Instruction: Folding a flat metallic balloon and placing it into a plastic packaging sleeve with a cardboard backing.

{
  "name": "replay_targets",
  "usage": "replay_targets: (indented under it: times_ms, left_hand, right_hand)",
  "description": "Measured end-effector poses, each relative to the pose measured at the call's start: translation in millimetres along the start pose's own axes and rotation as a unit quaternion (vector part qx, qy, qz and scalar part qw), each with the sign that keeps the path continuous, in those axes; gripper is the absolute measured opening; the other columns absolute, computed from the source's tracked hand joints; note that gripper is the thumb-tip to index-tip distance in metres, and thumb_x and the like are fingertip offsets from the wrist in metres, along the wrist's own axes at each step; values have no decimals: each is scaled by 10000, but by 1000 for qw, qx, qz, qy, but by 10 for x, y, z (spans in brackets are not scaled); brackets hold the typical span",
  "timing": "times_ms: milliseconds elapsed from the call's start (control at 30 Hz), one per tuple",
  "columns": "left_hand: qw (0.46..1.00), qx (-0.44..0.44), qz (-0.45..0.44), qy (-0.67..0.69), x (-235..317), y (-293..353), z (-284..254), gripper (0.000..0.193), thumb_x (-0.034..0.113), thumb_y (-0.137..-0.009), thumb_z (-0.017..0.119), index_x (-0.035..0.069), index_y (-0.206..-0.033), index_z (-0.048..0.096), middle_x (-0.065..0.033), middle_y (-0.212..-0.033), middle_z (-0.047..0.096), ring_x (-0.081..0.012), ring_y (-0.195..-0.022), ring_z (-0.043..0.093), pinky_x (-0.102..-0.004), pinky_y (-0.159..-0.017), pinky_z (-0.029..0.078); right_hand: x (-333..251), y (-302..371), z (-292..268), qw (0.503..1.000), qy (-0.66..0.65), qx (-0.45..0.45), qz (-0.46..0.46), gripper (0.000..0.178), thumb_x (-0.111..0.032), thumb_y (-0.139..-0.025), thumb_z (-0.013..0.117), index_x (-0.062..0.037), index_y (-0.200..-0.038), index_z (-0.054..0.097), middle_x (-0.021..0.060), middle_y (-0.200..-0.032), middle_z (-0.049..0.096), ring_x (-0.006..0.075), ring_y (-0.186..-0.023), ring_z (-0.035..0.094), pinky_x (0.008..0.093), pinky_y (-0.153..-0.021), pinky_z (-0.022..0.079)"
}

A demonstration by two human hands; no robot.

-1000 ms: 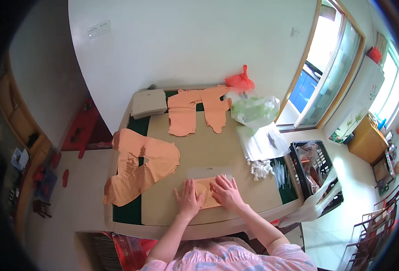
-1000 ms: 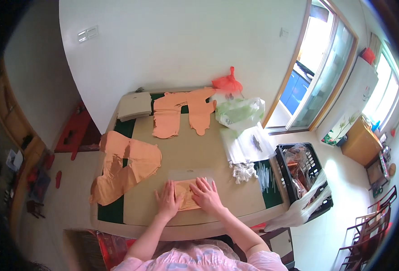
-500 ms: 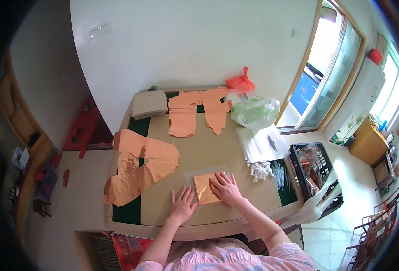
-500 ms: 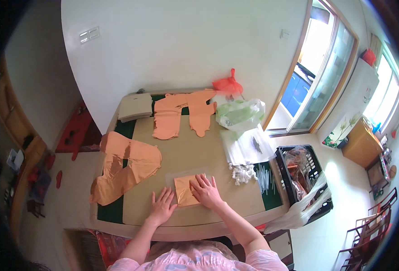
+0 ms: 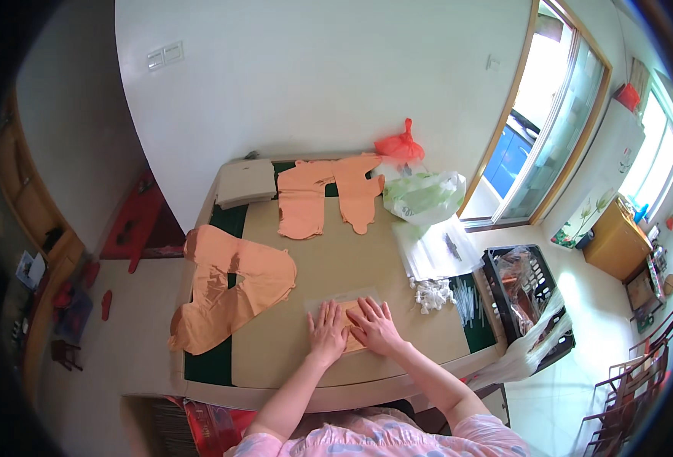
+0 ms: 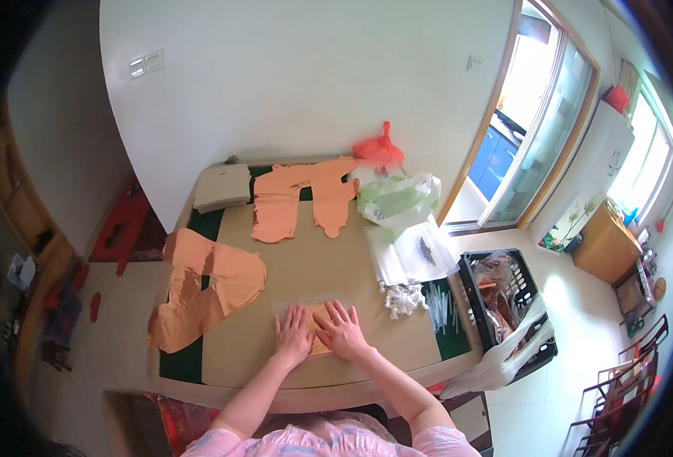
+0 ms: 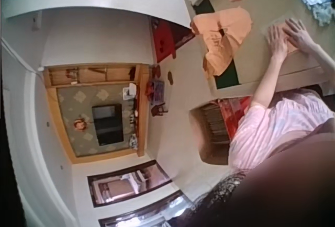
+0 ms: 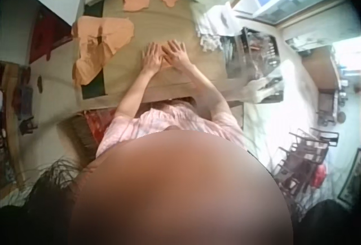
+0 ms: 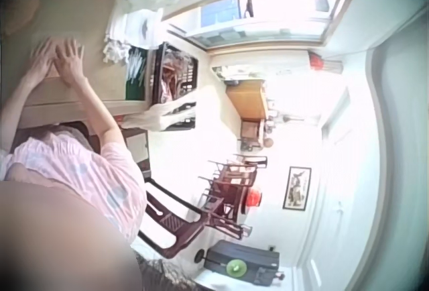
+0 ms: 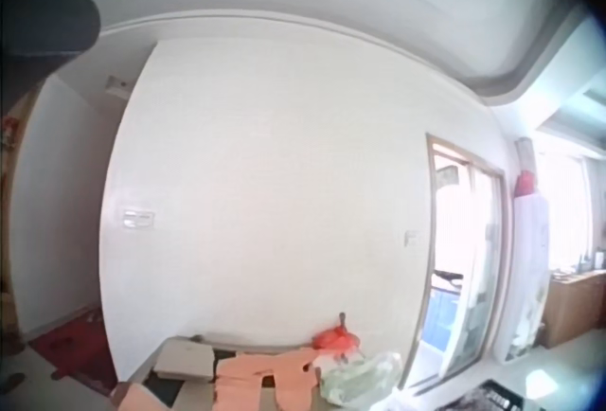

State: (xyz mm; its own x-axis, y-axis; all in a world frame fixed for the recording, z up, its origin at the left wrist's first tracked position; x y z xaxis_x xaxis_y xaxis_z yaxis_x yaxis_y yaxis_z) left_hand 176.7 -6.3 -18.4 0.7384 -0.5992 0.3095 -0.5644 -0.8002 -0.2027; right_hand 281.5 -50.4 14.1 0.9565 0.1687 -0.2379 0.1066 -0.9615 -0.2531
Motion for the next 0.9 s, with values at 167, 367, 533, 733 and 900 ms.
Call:
replay_targets:
  times_ms: [167,367,533,733,900]
  left_hand:
    - [1000,12,-1,-9,9,-1,-10,666,425,-914,527,95,-1459,330,-110,-1546,258,-340,-1434,200,-636,-1116,126]
    - [999,-35,-22,-24,-75,29,22,703,504,-919,463,125,-1486,295,-66,-1580,191,-321,-1462,114,-627,-1133,51]
    - [999,-25,-21,-26,-39,39,-62,716,520,-915,461,123,-1487,292,-65,-1581,188,-323,-1463,109,-632,-1131,55]
    - [999,-33,-18,-3,15,-2,-45,693,514,-927,450,116,-1477,312,-82,-1570,216,-324,-1456,140,-629,-1130,88]
    - [1000,-9,-11,-7,24,-16,-86,687,504,-926,465,107,-1469,325,-88,-1562,235,-325,-1450,161,-633,-1126,101]
  right_hand:
    - [110,-4,-22,1000,-1,-26,11,528,-469,-937,481,-229,-1406,452,143,-1515,321,306,-1419,260,579,-1132,160]
    - [641,-148,-313,997,27,62,26,427,-306,-894,607,-139,-1282,546,135,-1352,494,308,-1292,423,552,-1064,319]
    - [2417,-182,-1009,925,83,229,291,323,-275,-800,733,-76,-1024,615,126,-1049,610,335,-1014,540,435,-884,436]
    - [3494,124,-729,896,-19,174,409,222,-277,-778,709,-104,-910,666,123,-979,626,316,-976,573,427,-855,472]
    - [3265,101,-943,905,51,225,356,138,-230,-864,608,-116,-875,685,105,-895,642,314,-925,598,439,-789,468]
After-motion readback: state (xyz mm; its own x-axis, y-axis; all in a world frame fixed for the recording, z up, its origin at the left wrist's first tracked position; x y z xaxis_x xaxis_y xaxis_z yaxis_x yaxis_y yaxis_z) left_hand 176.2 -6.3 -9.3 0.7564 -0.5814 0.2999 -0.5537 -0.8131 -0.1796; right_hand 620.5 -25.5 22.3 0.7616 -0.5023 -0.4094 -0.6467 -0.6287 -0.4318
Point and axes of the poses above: each hand's wrist, its own y-axis away from the middle knuckle, its own z-axis out of the palm, x = y × z, the point moved 9 cm from there along -y, towards the middle knuckle
